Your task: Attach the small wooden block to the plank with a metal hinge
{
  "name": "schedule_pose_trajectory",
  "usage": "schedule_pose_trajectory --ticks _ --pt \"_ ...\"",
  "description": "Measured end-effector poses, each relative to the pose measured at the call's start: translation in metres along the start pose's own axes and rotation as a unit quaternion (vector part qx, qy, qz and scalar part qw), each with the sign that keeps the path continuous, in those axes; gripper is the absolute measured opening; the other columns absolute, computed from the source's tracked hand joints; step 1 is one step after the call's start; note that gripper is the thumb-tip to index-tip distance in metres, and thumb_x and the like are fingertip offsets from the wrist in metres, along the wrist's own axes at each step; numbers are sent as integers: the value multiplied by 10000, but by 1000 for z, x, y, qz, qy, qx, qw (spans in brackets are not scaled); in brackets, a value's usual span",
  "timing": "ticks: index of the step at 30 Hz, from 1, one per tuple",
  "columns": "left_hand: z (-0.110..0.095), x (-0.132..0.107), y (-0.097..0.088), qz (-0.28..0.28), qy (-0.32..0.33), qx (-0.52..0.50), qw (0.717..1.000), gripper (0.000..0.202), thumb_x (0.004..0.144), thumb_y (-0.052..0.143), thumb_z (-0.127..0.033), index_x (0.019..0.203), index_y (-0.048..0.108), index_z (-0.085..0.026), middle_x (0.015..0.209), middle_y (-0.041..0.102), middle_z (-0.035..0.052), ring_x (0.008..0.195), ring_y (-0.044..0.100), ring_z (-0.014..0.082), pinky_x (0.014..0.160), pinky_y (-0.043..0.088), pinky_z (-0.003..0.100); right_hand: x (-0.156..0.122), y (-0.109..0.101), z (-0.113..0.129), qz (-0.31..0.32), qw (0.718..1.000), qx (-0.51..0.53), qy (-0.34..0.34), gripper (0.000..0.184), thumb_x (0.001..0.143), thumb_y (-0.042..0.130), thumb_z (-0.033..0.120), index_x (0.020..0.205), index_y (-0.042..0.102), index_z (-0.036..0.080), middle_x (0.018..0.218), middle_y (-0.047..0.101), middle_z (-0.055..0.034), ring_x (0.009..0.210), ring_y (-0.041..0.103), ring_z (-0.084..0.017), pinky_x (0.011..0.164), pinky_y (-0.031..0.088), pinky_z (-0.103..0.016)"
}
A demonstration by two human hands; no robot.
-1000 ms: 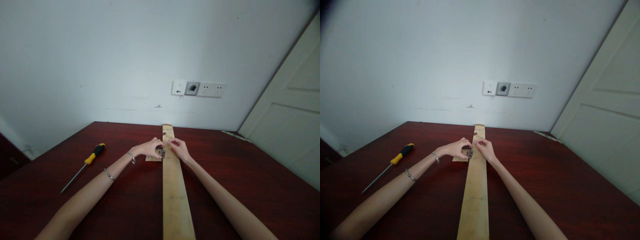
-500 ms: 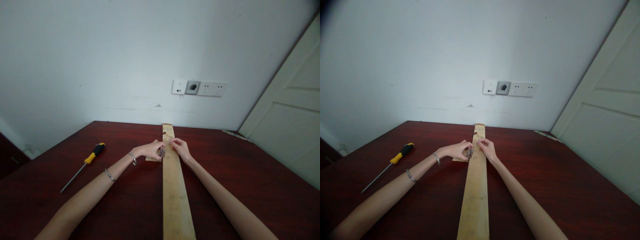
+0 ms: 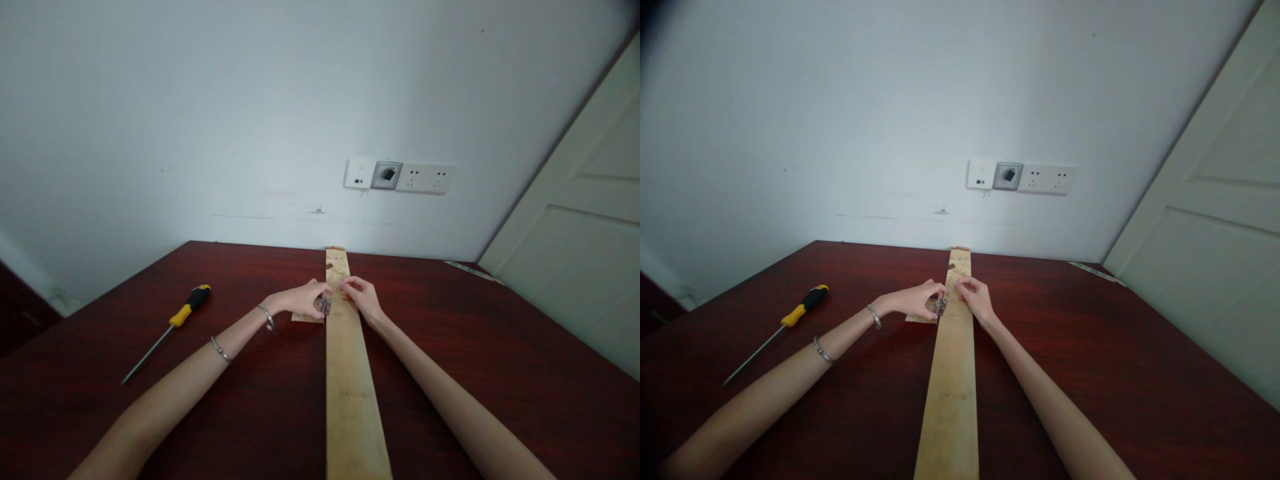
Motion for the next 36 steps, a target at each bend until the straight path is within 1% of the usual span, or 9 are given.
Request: schedule_pose_trajectory --ticks 4,12,17,23,30,36 --pt "3 1 1 2 0 -2 1000 506 684 701 -255 1129 471 -181 995 468 45 958 483 214 870 418 317 0 0 -1 2 1000 0 -1 412 500 792 530 661 648 179 746 637 -23 673 551 -153 546 465 -251" --pt "12 2 2 3 1 -12 1000 553 709 715 -368 1167 456 -196 1001 466 38 954 481 205 851 407 295 -2 0 1 0 1000 -4 -2 421 498 793 536 653 649 173 742 638 -25 665 548 -149 552 467 -252" --pt "14 3 2 5 8 -17 1000 564 715 717 -419 1165 458 -198 992 483 35 954 475 206 830 400 289 -3 0 3 1 1000 -7 -5 420 502 789 544 650 653 175 741 642 -26 663 552 -153 557 469 -258" --pt "13 3 2 4 13 -21 1000 552 719 727 -421 1152 465 -201 986 505 33 960 470 205 829 390 286 -1 0 0 4 1000 -13 -11 425 515 786 546 666 652 172 742 640 -35 668 553 -156 549 470 -250" --pt "15 3 2 1 10 -10 1000 577 708 729 -446 1161 473 -197 967 506 34 934 470 206 800 391 281 0 0 -1 4 1000 -10 -12 414 501 789 535 649 655 172 731 642 -24 669 552 -154 552 462 -255" --pt "18 4 4 -4 11 -20 1000 626 685 735 -480 1177 467 -202 978 509 33 925 478 204 813 393 287 -1 0 1 1 1000 -13 -12 420 492 787 543 637 655 172 718 644 -31 654 549 -155 539 462 -252"
Point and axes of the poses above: each hand's wrist, its own x-axis towards the middle knuckle, its own y-axis out of the palm, z = x × y, the point moved 3 cm from there along x, towards the middle knuckle
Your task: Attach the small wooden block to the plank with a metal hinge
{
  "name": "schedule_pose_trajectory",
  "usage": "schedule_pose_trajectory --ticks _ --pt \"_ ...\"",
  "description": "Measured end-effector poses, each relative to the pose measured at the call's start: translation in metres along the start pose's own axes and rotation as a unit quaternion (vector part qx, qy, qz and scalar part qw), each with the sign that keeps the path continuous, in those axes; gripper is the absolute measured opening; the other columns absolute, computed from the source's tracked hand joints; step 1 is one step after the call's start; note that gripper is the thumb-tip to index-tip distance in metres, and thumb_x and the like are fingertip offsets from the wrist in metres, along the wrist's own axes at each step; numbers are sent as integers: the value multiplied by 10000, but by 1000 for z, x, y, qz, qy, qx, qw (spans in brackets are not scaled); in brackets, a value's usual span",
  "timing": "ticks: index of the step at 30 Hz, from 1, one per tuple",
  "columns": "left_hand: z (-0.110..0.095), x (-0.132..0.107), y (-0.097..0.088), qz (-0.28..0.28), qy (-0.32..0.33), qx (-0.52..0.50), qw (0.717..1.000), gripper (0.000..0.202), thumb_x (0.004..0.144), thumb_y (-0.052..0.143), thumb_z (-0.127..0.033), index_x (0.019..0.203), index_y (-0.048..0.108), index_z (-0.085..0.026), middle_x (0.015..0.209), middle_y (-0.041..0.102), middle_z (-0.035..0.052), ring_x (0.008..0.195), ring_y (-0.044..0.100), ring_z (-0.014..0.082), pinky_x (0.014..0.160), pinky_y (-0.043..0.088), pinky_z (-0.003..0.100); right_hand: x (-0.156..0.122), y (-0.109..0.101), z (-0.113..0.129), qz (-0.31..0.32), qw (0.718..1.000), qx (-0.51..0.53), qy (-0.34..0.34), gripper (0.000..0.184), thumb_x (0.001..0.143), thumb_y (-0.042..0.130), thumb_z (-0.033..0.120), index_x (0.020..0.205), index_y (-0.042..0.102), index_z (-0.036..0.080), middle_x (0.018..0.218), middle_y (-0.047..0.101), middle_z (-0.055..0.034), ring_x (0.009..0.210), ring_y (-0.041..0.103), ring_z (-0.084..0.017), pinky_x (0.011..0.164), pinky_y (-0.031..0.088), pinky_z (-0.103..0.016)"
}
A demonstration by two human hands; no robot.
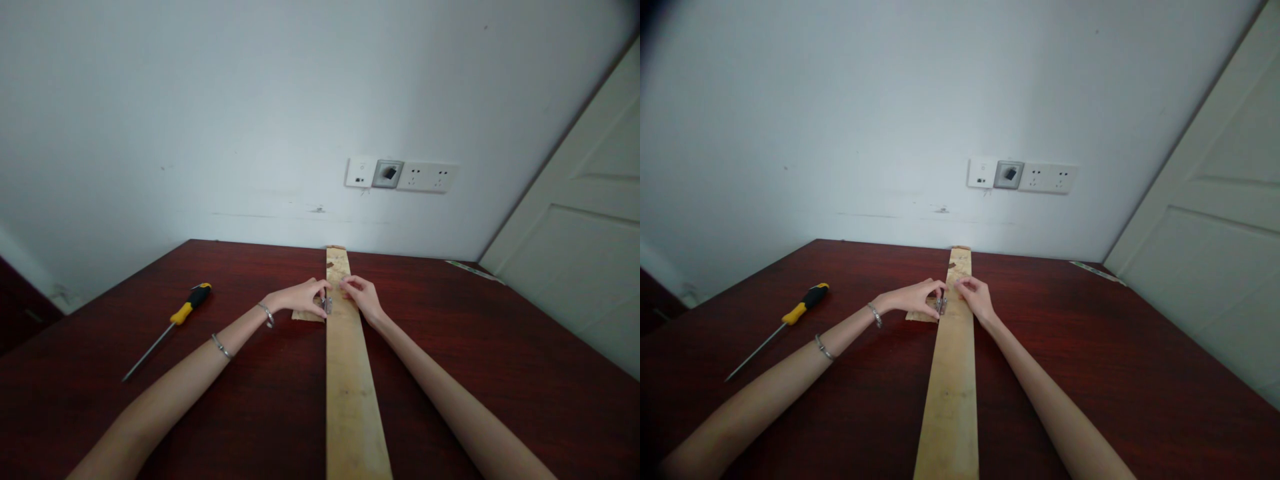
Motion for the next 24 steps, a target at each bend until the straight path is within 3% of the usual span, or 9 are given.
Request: schedule_pose_trajectory --ticks 5,13,24 --pt "0 -4 -6 14 -10 22 1000 674 672 737 -478 1215 449 -200 1035 516 48 980 461 221 832 387 289 -1 0 1 0 1000 -2 -1 419 492 785 549 633 653 177 707 636 -28 650 546 -154 538 462 -251" --pt "6 -13 -14 76 -75 136 985 776 530 752 -576 1150 496 -185 1136 480 91 1092 392 300 924 352 364 -1 1 -1 3 1000 -6 -3 398 524 778 536 643 649 179 704 633 -26 645 550 -152 542 468 -254" --pt "4 -12 -13 84 -78 117 987 682 569 697 -598 1075 519 -177 1082 475 75 1031 427 265 864 380 321 0 0 -2 -1 1000 -4 6 404 508 782 540 640 644 184 722 648 -31 659 570 -160 551 481 -260"
Point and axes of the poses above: each hand's wrist, its own x-axis towards the middle knuckle, its own y-axis out of the palm, z = x × y, the point moved 3 cm from there along x, towards the middle knuckle
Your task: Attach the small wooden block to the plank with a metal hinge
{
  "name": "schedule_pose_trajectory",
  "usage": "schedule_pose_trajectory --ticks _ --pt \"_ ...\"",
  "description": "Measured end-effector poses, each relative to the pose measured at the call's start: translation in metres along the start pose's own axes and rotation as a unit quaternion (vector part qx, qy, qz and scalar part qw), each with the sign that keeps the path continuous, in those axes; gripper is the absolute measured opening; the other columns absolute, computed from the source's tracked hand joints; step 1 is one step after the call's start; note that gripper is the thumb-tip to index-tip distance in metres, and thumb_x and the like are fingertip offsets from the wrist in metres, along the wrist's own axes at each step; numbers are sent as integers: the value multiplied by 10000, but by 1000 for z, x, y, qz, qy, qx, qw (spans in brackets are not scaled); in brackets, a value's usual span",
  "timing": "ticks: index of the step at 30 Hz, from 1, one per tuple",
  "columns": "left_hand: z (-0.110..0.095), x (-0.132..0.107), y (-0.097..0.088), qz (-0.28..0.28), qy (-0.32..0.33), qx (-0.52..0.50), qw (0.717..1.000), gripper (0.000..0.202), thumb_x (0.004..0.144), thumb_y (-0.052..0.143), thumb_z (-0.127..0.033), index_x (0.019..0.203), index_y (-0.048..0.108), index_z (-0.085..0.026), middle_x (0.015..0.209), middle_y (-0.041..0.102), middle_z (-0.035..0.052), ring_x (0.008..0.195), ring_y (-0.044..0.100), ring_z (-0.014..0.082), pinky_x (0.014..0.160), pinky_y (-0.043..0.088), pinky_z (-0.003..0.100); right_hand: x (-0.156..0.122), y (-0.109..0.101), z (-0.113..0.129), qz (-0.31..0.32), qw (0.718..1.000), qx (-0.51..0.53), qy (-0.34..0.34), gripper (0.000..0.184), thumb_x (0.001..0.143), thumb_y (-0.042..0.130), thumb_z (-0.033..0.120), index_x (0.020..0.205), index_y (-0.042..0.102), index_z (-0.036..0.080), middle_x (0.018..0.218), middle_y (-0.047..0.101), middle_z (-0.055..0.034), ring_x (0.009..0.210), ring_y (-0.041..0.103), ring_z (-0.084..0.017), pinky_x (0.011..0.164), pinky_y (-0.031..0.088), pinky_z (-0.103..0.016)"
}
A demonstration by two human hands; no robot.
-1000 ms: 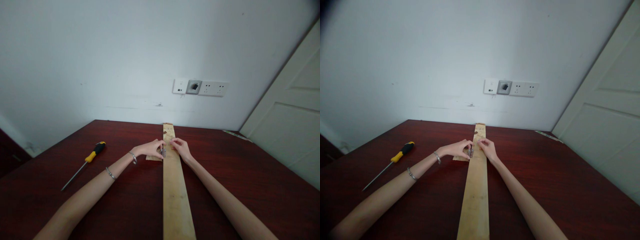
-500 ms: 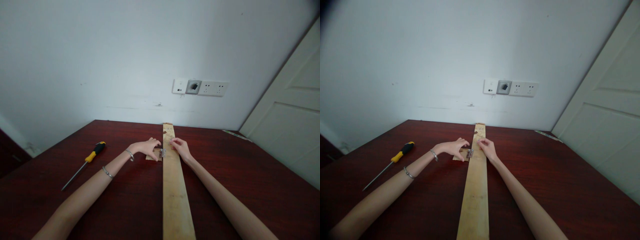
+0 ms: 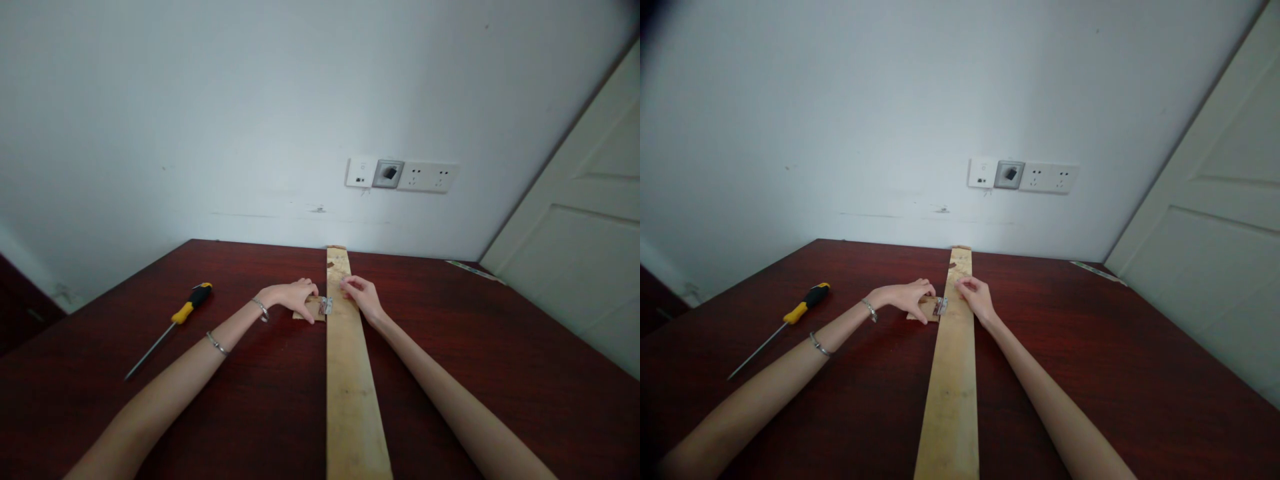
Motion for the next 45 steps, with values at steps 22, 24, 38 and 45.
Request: schedule_pose_trajectory --ticks 22,24,38,45 --pt "0 -3 -6 -1 15 -6 1000 679 604 703 -576 1092 511 -145 1062 474 79 1004 455 246 834 390 287 1 -2 -4 9 1000 13 2 350 553 784 485 664 654 179 744 641 -25 681 570 -154 575 478 -257" --pt "1 -3 -5 0 15 -5 1000 675 600 707 -578 1089 511 -156 1061 478 72 1005 456 241 839 388 283 1 -2 -3 8 1000 11 3 362 542 783 493 661 653 177 741 641 -23 675 568 -150 572 476 -255" --pt "1 -2 -5 0 25 7 1000 645 620 684 -598 1058 521 -153 1031 494 73 987 467 241 804 390 278 -8 -1 10 149 983 -103 -41 233 606 754 379 679 690 167 728 680 -20 669 593 -153 689 473 -298" --pt "-2 -1 -6 7 27 16 999 643 621 676 -608 1041 519 -147 1039 503 85 995 471 254 794 396 290 -12 3 5 186 969 -154 -48 244 664 717 399 711 695 161 700 671 -23 627 578 -145 628 463 -279"
Point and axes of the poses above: each hand's wrist, its own x-axis towards the middle knuckle, its own y-axis out of the palm, z = x × y, the point moved 3 cm from there along x, towards the middle knuckle
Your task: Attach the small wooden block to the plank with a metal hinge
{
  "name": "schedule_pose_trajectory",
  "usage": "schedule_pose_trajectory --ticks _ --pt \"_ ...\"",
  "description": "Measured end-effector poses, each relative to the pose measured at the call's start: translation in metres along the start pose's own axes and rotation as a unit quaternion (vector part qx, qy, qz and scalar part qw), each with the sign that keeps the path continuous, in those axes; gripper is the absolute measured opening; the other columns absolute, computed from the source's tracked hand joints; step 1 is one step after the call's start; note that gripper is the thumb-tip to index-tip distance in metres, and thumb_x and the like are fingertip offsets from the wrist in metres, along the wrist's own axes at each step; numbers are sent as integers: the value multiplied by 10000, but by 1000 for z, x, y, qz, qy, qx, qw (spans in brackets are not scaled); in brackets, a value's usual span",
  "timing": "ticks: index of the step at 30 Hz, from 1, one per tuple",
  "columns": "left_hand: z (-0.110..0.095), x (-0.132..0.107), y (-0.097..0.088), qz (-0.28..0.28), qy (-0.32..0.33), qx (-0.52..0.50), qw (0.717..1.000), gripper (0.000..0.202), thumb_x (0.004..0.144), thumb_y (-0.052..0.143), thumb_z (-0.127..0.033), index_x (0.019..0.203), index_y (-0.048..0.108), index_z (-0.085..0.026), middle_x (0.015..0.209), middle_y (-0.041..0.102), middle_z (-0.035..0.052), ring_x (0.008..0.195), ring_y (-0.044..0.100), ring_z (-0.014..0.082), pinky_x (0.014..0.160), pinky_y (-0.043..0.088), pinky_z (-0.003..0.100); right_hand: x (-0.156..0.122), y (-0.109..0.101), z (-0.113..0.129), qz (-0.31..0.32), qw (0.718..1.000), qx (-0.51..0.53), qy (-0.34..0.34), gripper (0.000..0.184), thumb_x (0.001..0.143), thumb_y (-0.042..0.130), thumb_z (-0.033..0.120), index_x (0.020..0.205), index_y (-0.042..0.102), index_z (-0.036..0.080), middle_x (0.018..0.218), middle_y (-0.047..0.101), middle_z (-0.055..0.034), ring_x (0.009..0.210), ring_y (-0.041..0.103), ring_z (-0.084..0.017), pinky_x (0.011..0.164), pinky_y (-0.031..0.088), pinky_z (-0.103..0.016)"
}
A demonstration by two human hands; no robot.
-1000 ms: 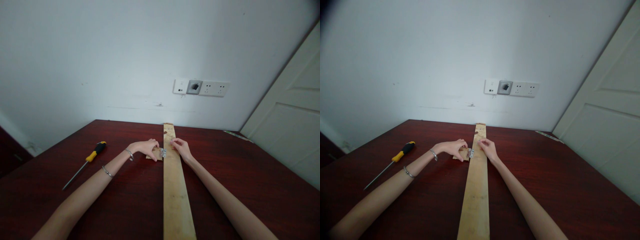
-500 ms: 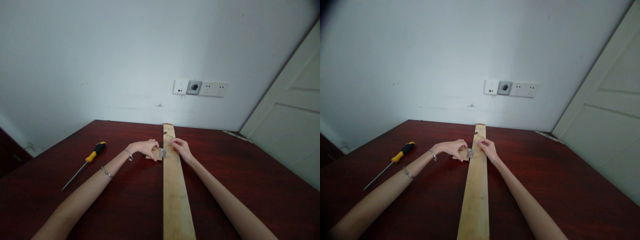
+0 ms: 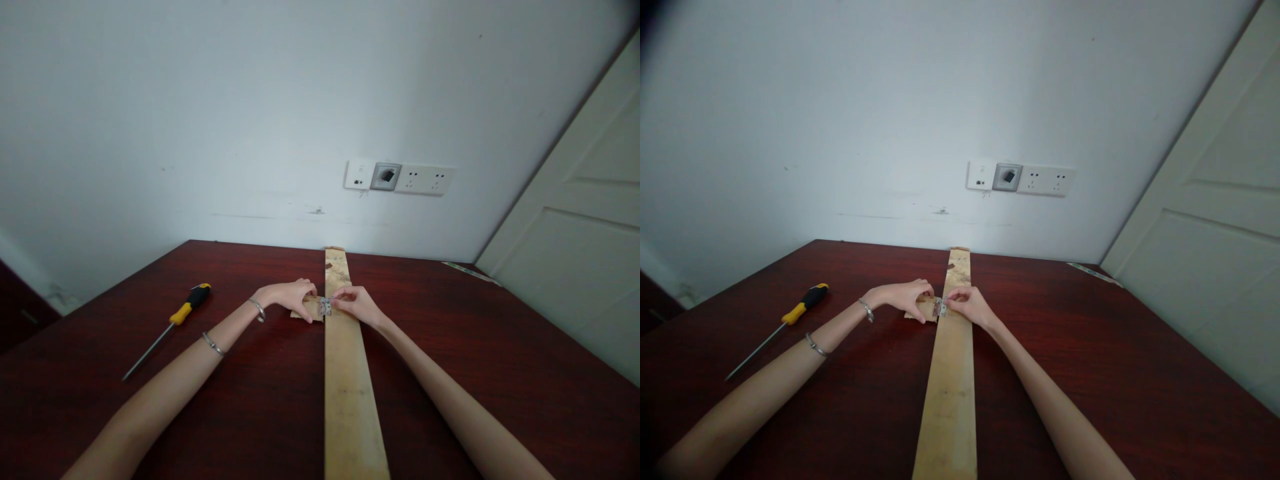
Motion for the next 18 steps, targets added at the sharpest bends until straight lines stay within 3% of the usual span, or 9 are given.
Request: schedule_pose_trajectory --ticks 6,18 --pt "2 0 1 -1 -1 -6 1000 666 611 669 -624 1050 524 -144 1038 508 86 992 470 254 789 397 287 1 5 -6 24 1000 -11 -6 249 694 699 399 749 710 156 678 663 -14 576 546 -124 562 431 -250" --pt "2 1 2 -2 5 6 1000 654 620 674 -616 1045 529 -140 1033 515 88 988 475 251 791 391 284 -1 4 -1 31 998 -42 -28 210 703 702 363 758 725 162 730 690 -25 637 584 -137 615 451 -255"
Point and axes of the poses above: each hand's wrist, its own x-axis towards the middle knuckle, its own y-axis out of the palm, z = x × y, the point moved 3 cm from there along x, towards the middle knuckle
